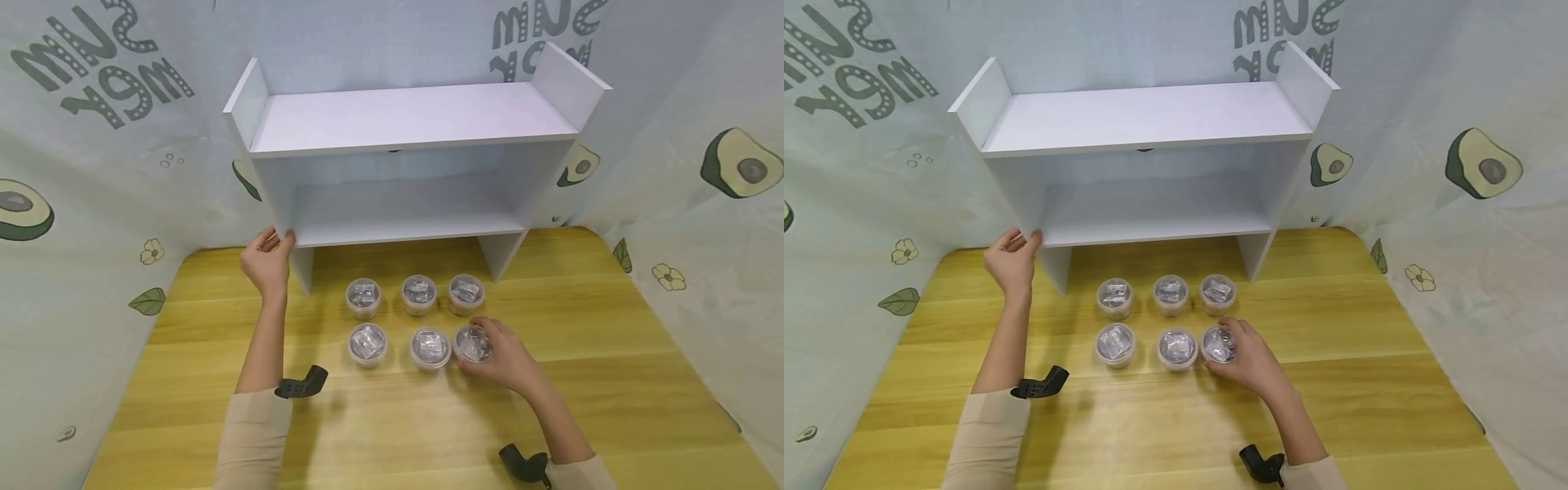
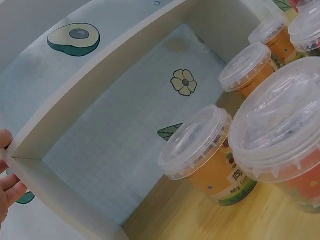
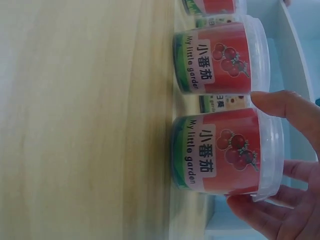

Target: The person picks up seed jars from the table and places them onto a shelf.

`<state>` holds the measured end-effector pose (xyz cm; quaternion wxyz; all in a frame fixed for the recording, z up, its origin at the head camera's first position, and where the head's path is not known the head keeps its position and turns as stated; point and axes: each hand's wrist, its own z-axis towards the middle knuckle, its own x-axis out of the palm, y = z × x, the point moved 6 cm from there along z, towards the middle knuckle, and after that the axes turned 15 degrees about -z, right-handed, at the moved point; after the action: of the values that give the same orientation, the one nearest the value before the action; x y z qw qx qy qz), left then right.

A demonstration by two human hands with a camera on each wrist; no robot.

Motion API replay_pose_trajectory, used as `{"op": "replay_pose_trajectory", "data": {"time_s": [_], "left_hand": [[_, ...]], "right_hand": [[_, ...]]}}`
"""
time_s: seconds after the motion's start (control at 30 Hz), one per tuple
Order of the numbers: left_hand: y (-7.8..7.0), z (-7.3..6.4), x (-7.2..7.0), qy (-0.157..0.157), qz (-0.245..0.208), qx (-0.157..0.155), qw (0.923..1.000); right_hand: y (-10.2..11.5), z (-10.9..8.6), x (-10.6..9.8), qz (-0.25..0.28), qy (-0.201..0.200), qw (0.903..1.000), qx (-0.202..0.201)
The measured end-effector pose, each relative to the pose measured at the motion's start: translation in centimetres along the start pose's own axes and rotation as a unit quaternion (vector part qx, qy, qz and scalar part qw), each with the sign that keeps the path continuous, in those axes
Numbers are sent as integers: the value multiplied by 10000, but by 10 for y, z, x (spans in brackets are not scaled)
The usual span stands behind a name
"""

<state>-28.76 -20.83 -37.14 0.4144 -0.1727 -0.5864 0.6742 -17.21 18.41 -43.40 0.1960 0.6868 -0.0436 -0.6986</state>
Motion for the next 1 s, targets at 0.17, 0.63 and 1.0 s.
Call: {"op": "replay_pose_trajectory", "data": {"time_s": [0.17,0.63,1.0], "left_hand": [[-3,0,2,191,345,138,9991],[1,2,-1,100,231,-119,9996],[-1,6,-2,419,130,-558,9975]], "right_hand": [[-2,0,0,45,-102,9999,-54],[-1,-2,-3,-78,-56,9999,-71],[-6,-1,-14,-188,30,9998,-83]]}}
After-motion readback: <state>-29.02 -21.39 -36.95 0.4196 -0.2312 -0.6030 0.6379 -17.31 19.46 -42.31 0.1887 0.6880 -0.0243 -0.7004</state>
